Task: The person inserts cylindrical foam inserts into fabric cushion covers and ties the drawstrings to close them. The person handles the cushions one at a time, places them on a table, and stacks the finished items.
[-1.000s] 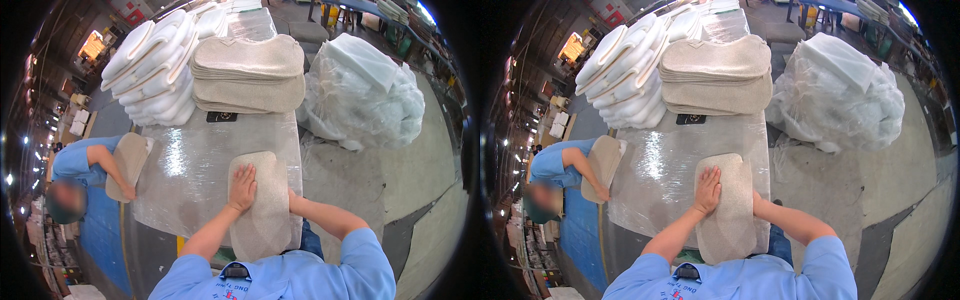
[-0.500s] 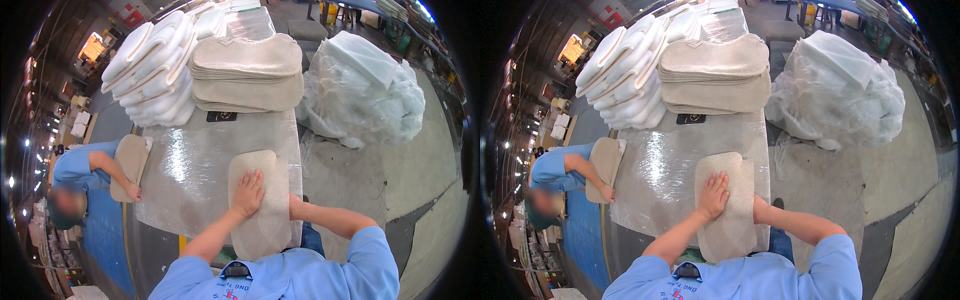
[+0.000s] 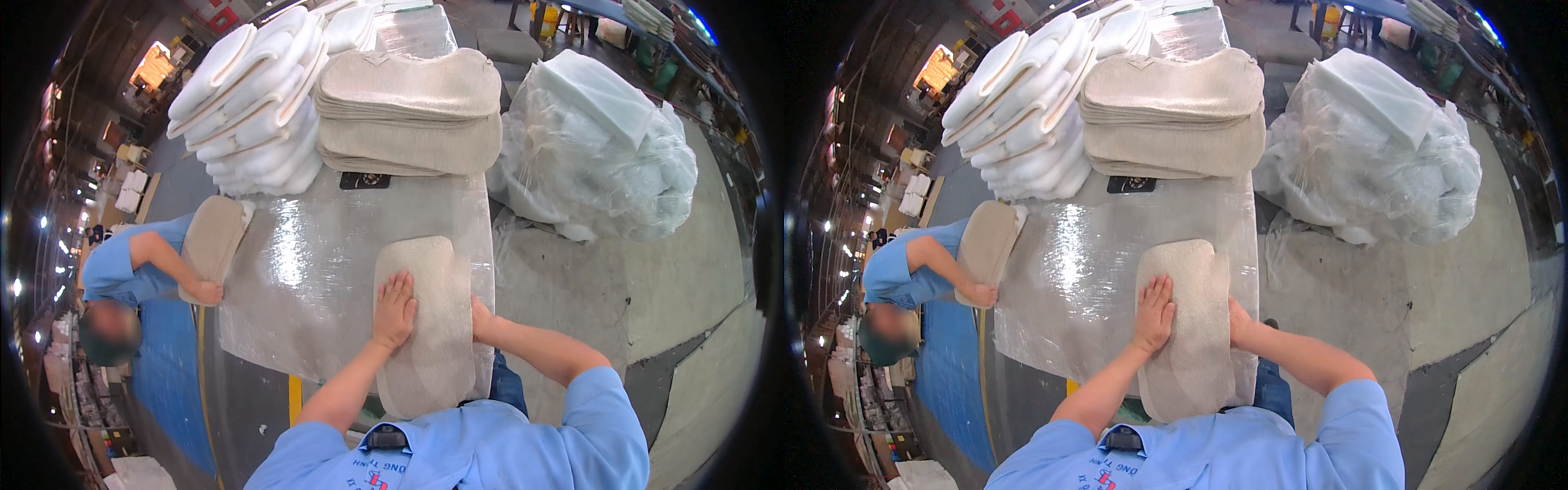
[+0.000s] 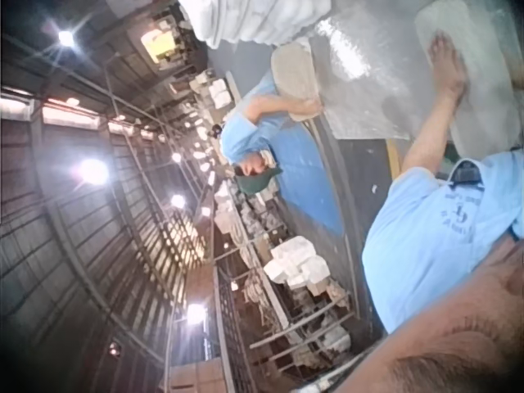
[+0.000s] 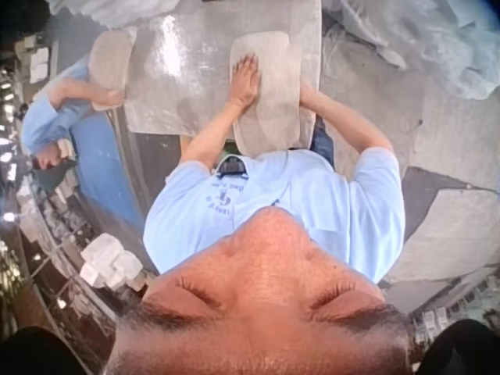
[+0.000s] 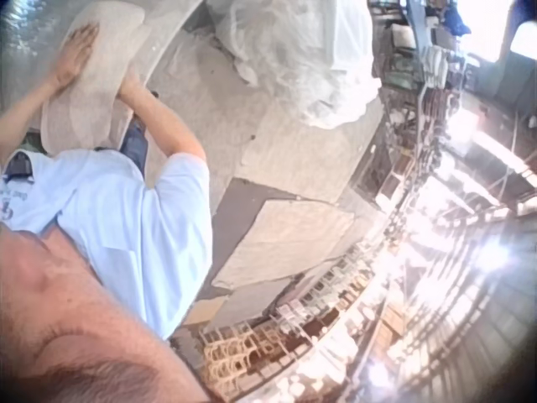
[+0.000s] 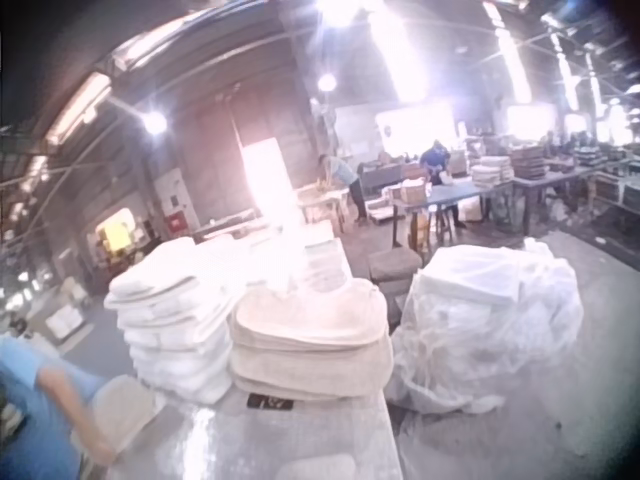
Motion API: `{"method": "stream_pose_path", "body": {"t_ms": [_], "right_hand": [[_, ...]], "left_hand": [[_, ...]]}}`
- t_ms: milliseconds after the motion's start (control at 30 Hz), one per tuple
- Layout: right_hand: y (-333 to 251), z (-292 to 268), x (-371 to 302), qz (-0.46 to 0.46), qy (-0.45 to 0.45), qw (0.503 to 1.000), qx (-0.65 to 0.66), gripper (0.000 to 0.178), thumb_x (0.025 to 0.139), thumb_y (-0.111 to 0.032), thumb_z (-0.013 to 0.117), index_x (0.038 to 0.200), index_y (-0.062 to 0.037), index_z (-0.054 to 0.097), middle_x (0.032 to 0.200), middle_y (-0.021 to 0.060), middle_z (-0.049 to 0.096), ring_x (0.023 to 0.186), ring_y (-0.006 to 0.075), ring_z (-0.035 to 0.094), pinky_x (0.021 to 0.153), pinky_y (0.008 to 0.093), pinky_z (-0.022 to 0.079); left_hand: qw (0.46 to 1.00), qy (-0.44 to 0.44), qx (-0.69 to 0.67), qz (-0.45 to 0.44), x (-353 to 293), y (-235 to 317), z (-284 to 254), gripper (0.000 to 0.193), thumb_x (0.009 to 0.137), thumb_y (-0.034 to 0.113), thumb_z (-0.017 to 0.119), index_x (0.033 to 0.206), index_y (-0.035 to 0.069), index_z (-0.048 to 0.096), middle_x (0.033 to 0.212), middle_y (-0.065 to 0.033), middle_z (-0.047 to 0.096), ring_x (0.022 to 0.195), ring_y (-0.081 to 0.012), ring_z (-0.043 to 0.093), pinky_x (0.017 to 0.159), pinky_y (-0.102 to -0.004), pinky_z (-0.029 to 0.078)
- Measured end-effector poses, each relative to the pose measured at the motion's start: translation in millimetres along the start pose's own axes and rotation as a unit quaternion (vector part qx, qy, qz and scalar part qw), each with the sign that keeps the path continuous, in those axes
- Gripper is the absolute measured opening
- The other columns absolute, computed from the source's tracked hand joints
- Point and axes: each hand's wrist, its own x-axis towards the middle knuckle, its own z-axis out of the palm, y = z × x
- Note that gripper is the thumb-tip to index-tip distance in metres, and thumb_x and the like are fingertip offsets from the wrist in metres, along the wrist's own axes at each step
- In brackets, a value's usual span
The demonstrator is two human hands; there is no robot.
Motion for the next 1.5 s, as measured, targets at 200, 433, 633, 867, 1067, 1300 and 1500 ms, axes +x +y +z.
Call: {"method": "stream_pose_path", "body": {"t_ms": [200,433,633,867,1067,1300,1500], "right_hand": [[-4.4,14.8,17.5,0.010,-0.026,0.999,0.032,0.066,0.097,-0.050,0.049,0.157,-0.0217,0.043,0.164,0.0056,0.038,0.152,0.0276,0.031,0.128,0.0478,0.018],[0.2,17.6,16.4,-0.040,-0.085,0.995,-0.026,0.068,0.098,-0.053,0.047,0.159,-0.0215,0.040,0.166,0.0070,0.036,0.153,0.0309,0.030,0.128,0.0481,0.017],[1.3,28.1,17.0,-0.018,0.007,0.984,0.176,0.068,0.098,-0.050,0.051,0.159,-0.0215,0.040,0.164,0.0062,0.038,0.152,0.0289,0.032,0.127,0.0471,0.019],[-15.5,-0.8,-11.0,0.043,-0.097,0.993,0.059,0.074,0.090,-0.051,0.063,0.156,-0.0224,0.045,0.164,0.0064,0.039,0.152,0.0291,0.031,0.127,0.0475,0.021],[-7.6,-5.0,-0.8,-0.045,-0.050,0.997,-0.036,0.071,0.091,-0.051,0.061,0.154,-0.0225,0.047,0.163,0.0070,0.040,0.152,0.0283,0.032,0.127,0.0488,0.020],[-26.1,6.0,-26.1,0.000,0.068,0.986,0.152,0.067,0.092,-0.045,0.062,0.153,-0.0199,0.048,0.161,0.0084,0.042,0.152,0.0299,0.032,0.126,0.0484,0.021],[-14.3,1.4,-25.2,-0.018,0.054,0.997,0.051,0.069,0.093,-0.045,0.061,0.155,-0.0179,0.047,0.162,0.0091,0.040,0.152,0.0312,0.031,0.126,0.0478,0.022]], "left_hand": [[0.997,0.023,-0.070,-0.014,-5.2,-3.9,-4.1,0.060,0.108,0.035,0.032,0.161,0.007,0.032,0.167,-0.0143,0.032,0.156,-0.0347,0.023,0.128,-0.0490,0.009],[0.996,0.037,-0.075,-0.009,-4.9,-2.2,-0.2,0.059,0.108,0.033,0.032,0.161,0.008,0.034,0.166,-0.0134,0.035,0.156,-0.0341,0.024,0.128,-0.0488,0.009],[0.997,0.024,-0.068,-0.007,-1.4,0.1,-0.3,0.059,0.108,0.033,0.034,0.160,0.008,0.035,0.167,-0.0122,0.032,0.157,-0.0333,0.023,0.128,-0.0490,0.009],[1.000,0.008,0.016,0.008,-9.5,4.1,2.8,0.062,0.106,0.034,0.039,0.161,0.006,0.032,0.169,-0.0128,0.028,0.157,-0.0359,0.021,0.128,-0.0509,0.009],[1.000,0.006,-0.022,-0.011,-21.1,11.9,6.6,0.064,0.105,0.032,0.040,0.160,0.001,0.031,0.169,-0.0172,0.026,0.157,-0.0368,0.019,0.128,-0.0494,0.009],[0.999,0.022,-0.024,0.002,-7.6,-1.7,-2.5,0.063,0.107,0.034,0.037,0.161,0.003,0.030,0.169,-0.0169,0.026,0.157,-0.0376,0.017,0.128,-0.0501,0.008],[0.997,0.001,0.068,-0.031,15.6,11.0,3.8,0.063,0.109,0.040,0.033,0.163,0.008,0.028,0.171,-0.0130,0.023,0.158,-0.0376,0.013,0.128,-0.0504,0.008]]}}
